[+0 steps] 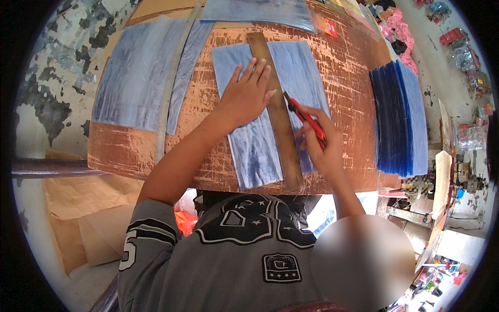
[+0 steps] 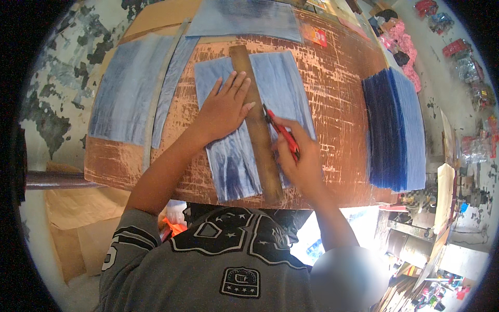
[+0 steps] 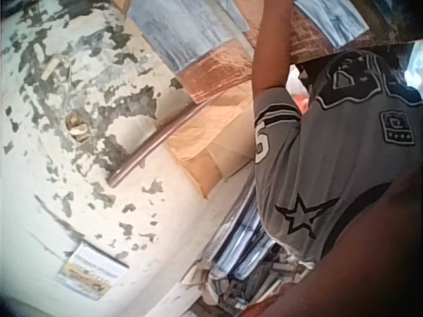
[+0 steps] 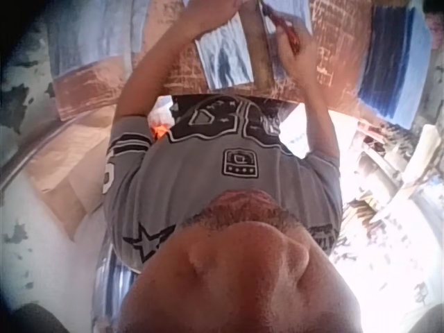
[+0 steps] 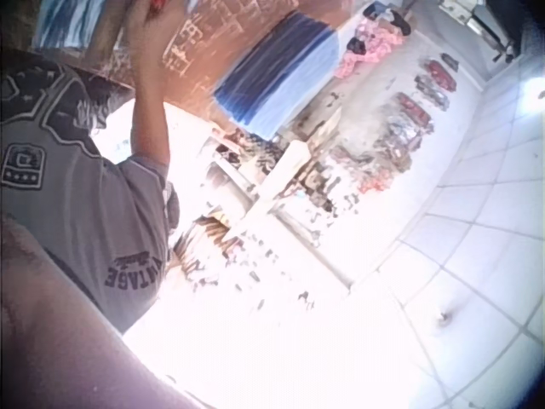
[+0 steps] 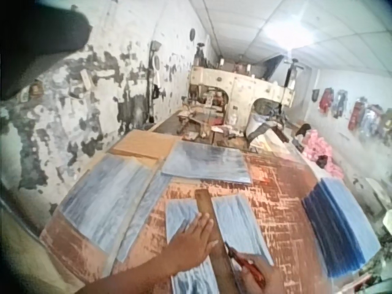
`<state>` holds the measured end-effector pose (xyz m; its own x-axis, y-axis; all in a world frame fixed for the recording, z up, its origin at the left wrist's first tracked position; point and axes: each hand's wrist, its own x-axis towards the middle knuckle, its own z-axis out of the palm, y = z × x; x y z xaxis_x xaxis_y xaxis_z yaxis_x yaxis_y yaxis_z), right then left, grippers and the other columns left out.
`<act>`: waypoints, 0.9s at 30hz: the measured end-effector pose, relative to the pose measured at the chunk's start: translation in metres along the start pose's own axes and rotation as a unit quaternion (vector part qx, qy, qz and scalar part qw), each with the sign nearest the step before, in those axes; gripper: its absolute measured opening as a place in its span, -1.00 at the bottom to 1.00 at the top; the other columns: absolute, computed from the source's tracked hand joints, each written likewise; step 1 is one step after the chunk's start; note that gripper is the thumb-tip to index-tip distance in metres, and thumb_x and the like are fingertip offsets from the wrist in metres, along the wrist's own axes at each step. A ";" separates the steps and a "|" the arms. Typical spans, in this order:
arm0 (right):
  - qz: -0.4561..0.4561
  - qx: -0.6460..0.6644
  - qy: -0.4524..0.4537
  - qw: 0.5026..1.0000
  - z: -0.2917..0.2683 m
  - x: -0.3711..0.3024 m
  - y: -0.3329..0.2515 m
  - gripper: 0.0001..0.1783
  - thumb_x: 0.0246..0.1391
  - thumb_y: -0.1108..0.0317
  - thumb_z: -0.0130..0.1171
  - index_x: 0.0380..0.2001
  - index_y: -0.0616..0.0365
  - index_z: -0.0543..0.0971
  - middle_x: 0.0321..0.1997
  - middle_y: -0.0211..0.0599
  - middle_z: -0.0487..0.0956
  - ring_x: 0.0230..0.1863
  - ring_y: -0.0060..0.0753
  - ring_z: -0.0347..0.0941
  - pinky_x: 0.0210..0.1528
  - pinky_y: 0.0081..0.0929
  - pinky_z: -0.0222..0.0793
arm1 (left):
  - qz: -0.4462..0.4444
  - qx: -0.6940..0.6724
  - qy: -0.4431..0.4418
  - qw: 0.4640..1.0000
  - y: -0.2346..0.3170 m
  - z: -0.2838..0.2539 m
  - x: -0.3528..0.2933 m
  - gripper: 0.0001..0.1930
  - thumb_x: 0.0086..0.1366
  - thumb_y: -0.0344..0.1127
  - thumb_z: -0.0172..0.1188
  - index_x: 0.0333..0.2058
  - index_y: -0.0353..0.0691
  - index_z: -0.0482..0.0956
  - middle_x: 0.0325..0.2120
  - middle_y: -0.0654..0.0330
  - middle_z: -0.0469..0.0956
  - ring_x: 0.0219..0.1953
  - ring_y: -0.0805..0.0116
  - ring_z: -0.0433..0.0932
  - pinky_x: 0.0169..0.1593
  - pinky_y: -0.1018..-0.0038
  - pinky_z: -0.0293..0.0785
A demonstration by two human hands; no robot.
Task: The person uses a red utility knife and a wooden ruler to cut strips of blue patterned material on a wooden table. They repeatedly align the ruler and slice through the material to create uniform strips. Towards the end, the person picks up a clear plastic package with a red label and examines it.
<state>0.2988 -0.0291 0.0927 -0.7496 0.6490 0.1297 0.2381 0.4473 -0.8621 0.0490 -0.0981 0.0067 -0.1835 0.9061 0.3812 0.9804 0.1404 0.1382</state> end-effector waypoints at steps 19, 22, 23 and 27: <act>0.085 -0.039 -0.020 0.995 -0.046 -0.204 -0.008 -0.55 0.34 0.60 0.16 0.27 0.30 0.61 -0.13 -0.02 0.82 -0.26 -0.34 0.81 -0.22 -0.42 0.69 | 0.000 0.029 -0.027 0.999 0.003 -0.005 0.003 -0.30 0.71 0.06 -0.14 0.54 -0.39 0.23 0.59 -0.12 0.18 0.65 -0.10 0.08 0.65 -0.07 0.00; 0.145 0.026 -0.005 0.989 -0.049 -0.203 -0.016 -0.59 0.35 0.59 0.13 0.22 0.34 0.64 -0.15 -0.04 0.83 -0.29 -0.33 0.80 -0.22 -0.44 0.69 | -0.001 0.022 -0.025 0.999 0.002 -0.005 0.002 -0.31 0.71 0.06 -0.13 0.53 -0.39 0.23 0.59 -0.14 0.18 0.65 -0.10 0.08 0.65 -0.08 0.00; 0.131 0.022 -0.006 0.991 -0.050 -0.200 -0.015 -0.60 0.35 0.58 0.13 0.22 0.34 0.64 -0.18 -0.04 0.83 -0.30 -0.33 0.80 -0.23 -0.44 0.69 | 0.000 0.020 -0.024 1.000 0.003 -0.003 0.002 -0.31 0.71 0.06 -0.13 0.53 -0.39 0.24 0.59 -0.14 0.18 0.65 -0.11 0.08 0.65 -0.08 0.00; 0.051 0.034 0.022 0.998 -0.054 -0.172 -0.008 -0.60 0.45 0.30 0.16 0.14 0.44 0.63 -0.24 0.04 0.79 -0.38 -0.31 0.76 -0.36 -0.46 0.66 | -0.002 0.016 -0.018 1.000 0.001 -0.003 0.000 -0.32 0.70 0.05 -0.12 0.53 -0.39 0.24 0.59 -0.15 0.17 0.65 -0.11 0.07 0.65 -0.10 0.00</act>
<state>0.4587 -0.1115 0.1039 -0.6955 0.7160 0.0601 0.2681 0.3362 -0.9028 0.0496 -0.0994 0.0093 -0.1854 0.9190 0.3480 0.9816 0.1564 0.1098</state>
